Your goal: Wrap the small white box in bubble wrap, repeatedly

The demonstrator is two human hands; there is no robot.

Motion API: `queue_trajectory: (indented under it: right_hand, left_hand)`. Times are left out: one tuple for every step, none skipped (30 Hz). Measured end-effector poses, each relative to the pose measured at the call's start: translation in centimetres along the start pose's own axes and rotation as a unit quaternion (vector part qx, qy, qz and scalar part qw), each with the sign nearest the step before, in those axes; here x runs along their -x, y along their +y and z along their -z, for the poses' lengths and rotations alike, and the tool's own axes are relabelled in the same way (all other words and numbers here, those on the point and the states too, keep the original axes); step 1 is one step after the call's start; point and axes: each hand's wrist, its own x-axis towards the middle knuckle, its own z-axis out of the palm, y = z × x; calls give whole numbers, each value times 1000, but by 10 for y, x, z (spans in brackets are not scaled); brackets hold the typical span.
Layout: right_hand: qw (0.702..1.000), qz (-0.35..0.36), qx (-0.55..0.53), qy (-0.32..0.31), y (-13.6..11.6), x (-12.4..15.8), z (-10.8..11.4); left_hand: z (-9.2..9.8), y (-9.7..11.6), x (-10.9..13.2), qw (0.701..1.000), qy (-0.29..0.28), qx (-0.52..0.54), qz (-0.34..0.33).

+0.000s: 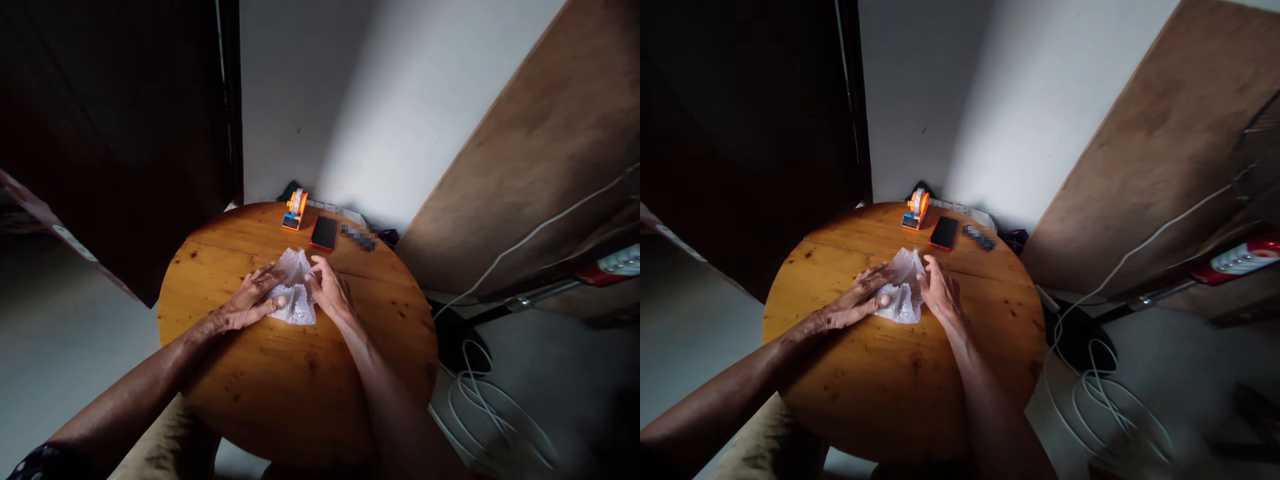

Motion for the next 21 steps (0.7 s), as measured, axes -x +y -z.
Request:
queue_trajectory:
  right_hand:
    - [1000, -18, 8, -4, 0, -1, 0]
    - [999, -43, 19, -6, 1, -2, 1]
    - [997, -69, 30, -6, 2, -4, 2]
    - [995, -92, 38, -3, 3, -6, 3]
    - [993, -110, 42, -1, 5, -7, 5]
    - [991, -124, 42, 2, 6, -9, 7]
    - [990, -133, 41, 5, 8, -10, 8]
    - [990, -139, 39, 5, 10, -11, 10]
    - [989, -144, 37, 5, 12, -11, 11]
    - [988, -147, 34, 4, 13, -12, 12]
    - [988, -149, 32, 3, 14, -12, 12]
    - [988, -149, 29, 2, 14, -11, 12]
    - [989, -148, 26, 2, 15, -11, 12]
    - [989, -146, 24, 2, 15, -11, 12]
    - [989, -146, 23, 2, 15, -11, 12]
    - [989, -146, 21, 2, 15, -11, 11]
    - [989, -146, 20, 2, 14, -11, 11]
    - [989, -148, 19, 1, 14, -11, 12]
    - [989, -149, 17, 1, 14, -11, 12]
    - [988, -151, 16, 0, 14, -12, 12]
    - [988, -153, 15, -1, 14, -12, 13]
  left_hand:
    - [0, 0, 0, 1000, -10, 3, 17]
    - [0, -1, 0, 999, -16, 5, 34]
    - [-1, -1, 0, 999, -17, 6, 49]
    - [-1, -1, 0, 998, -16, 7, 62]
    - [-2, -2, 0, 997, -12, 9, 73]
    - [-3, -3, 0, 997, -7, 12, 81]
    - [-4, -3, 0, 996, 1, 16, 86]
    - [-4, -4, 0, 996, 14, 20, 87]
    - [-5, -5, -1, 996, 27, 22, 86]
    - [-5, -5, -1, 996, 40, 23, 82]
    - [-4, -5, -2, 995, 53, 23, 76]
    - [-3, -4, -2, 995, 64, 25, 69]
    - [-2, -3, -3, 995, 74, 29, 65]
    - [0, -2, -3, 994, 82, 37, 65]
    - [2, -1, -3, 992, 93, 49, 73]
    - [3, -1, -3, 989, 106, 64, 87]
    - [5, -1, -3, 984, 119, 79, 104]
    - [5, -2, -3, 979, 132, 92, 122]
    - [5, -3, -3, 975, 143, 103, 139]
    - [5, -4, -3, 970, 152, 111, 153]
    - [5, -6, -3, 966, 160, 117, 167]
